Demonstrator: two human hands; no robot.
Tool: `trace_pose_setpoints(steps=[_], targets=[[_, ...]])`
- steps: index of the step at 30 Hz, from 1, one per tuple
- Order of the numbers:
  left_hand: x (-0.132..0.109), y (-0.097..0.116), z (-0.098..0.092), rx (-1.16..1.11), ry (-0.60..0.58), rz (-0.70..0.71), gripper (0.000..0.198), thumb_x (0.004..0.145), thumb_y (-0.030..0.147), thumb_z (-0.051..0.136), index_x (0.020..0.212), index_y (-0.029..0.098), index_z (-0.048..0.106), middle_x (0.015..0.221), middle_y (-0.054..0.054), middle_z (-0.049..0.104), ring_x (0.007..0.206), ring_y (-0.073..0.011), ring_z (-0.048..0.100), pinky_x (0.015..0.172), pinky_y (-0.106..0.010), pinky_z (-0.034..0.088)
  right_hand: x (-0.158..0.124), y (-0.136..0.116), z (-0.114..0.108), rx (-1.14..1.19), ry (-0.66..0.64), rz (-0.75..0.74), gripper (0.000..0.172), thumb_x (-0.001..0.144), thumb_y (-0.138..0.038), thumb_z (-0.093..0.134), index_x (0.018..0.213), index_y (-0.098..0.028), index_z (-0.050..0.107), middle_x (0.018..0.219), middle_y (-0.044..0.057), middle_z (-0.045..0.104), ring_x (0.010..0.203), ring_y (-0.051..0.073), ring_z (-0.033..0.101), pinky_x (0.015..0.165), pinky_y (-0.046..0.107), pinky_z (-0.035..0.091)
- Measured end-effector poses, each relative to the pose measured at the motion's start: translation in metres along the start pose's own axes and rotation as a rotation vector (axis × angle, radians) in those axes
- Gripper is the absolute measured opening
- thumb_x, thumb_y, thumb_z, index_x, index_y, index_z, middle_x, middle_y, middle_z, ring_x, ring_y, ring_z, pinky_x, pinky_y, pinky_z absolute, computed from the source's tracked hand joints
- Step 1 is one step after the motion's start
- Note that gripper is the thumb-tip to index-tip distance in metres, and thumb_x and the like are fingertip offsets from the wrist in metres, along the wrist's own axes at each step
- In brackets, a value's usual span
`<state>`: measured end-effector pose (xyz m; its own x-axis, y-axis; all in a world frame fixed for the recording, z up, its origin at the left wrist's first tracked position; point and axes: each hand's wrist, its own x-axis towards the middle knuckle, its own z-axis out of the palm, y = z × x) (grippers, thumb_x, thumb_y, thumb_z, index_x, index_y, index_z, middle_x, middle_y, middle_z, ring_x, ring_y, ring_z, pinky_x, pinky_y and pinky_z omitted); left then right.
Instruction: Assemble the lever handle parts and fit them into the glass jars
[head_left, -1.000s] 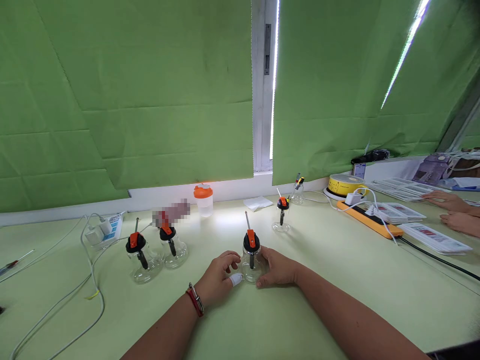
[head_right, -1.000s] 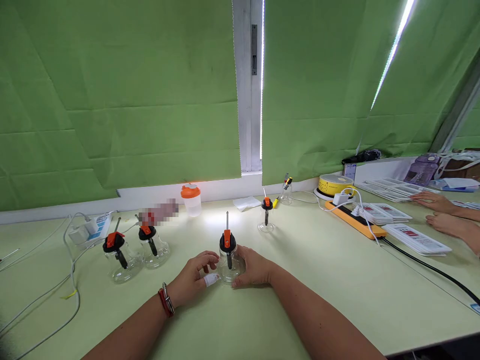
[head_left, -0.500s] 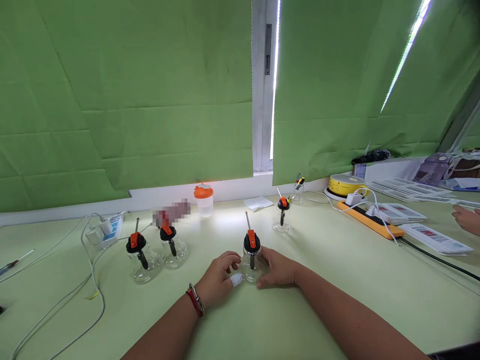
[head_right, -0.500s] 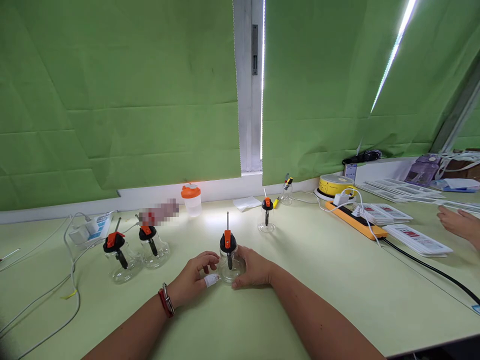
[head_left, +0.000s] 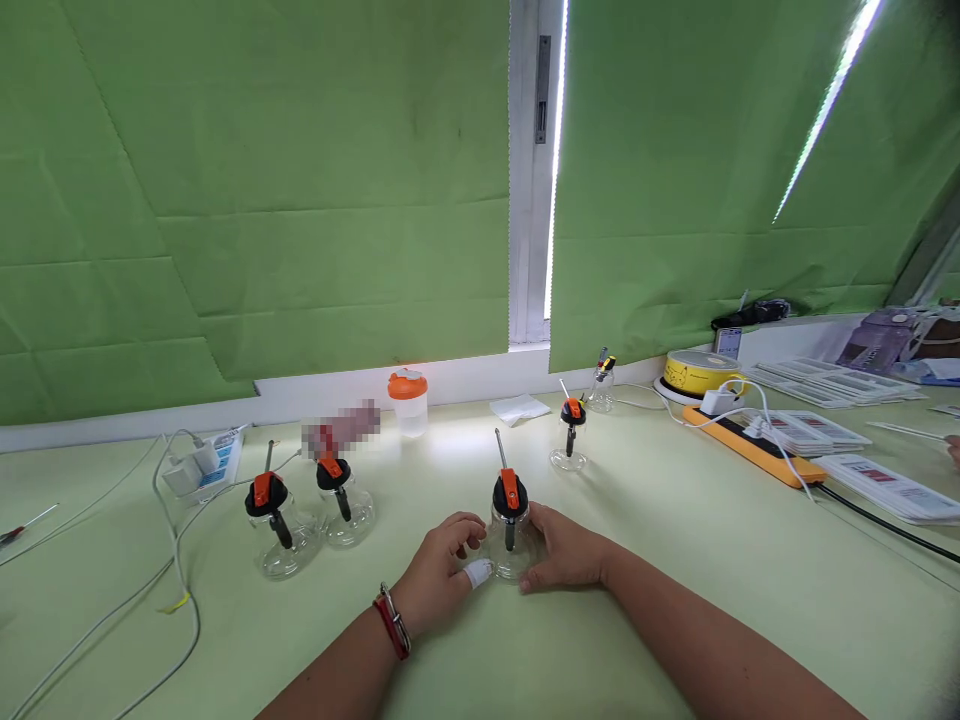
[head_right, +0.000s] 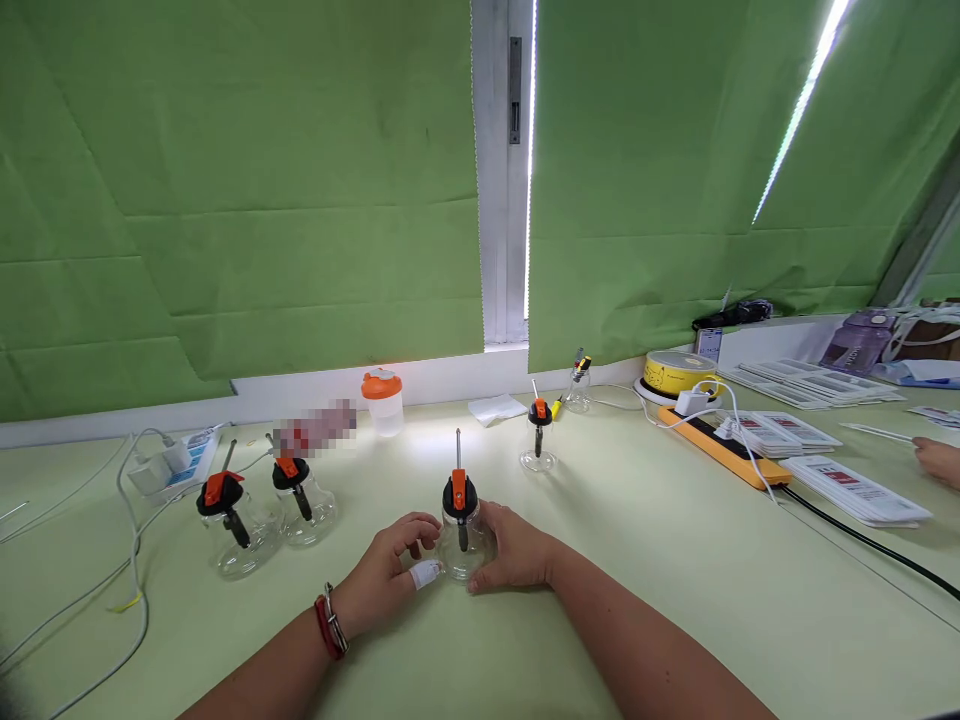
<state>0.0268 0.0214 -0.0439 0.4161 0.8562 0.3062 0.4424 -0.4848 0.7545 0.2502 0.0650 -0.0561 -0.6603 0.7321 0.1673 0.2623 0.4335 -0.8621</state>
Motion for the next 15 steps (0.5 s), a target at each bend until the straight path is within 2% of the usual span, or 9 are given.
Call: trace_pose_setpoints(steps=[3,10,13,15], targets=[[0.001,-0.001,0.004,-0.009,0.034,-0.039,0.016,0.073,0.016,0.058,0.089,0.018,0.056,0.099,-0.006,0.056,0.08,-0.0162,0.051,0.066,-0.026,0.043,0.0,-0.003,0.0,-0.019,0.0,0.003,0.072,0.051,-0.032,0.081,0.116,-0.021,0.051,0.109,0.006,0.056,0.1,0.027,0.053,0.086,0.04,0.043],[0.001,-0.005,0.013,-0.033,0.024,-0.217,0.032,0.076,0.022,0.055,0.107,0.018,0.047,0.087,-0.003,0.052,0.078,-0.0175,0.051,0.069,-0.03,0.044,0.002,-0.004,0.001,-0.037,0.018,0.016,0.073,0.052,-0.033,0.079,0.117,-0.02,0.051,0.109,0.007,0.055,0.101,0.028,0.051,0.088,0.042,0.041],[-0.003,-0.006,0.009,0.017,-0.021,-0.223,0.038,0.076,0.021,0.055,0.112,0.017,0.044,0.092,-0.006,0.054,0.082,-0.0189,0.053,0.073,-0.032,0.046,0.003,-0.007,0.002,-0.084,0.03,0.046,0.072,0.051,-0.033,0.08,0.116,-0.02,0.052,0.108,0.007,0.055,0.1,0.028,0.05,0.088,0.043,0.041],[-0.009,-0.004,0.0,0.112,-0.041,-0.151,0.046,0.075,0.019,0.056,0.118,0.018,0.041,0.105,-0.01,0.054,0.092,-0.021,0.053,0.08,-0.034,0.046,0.002,-0.01,0.003,-0.117,0.049,0.087,0.072,0.05,-0.032,0.08,0.116,-0.02,0.052,0.109,0.007,0.055,0.101,0.029,0.05,0.087,0.043,0.041]])
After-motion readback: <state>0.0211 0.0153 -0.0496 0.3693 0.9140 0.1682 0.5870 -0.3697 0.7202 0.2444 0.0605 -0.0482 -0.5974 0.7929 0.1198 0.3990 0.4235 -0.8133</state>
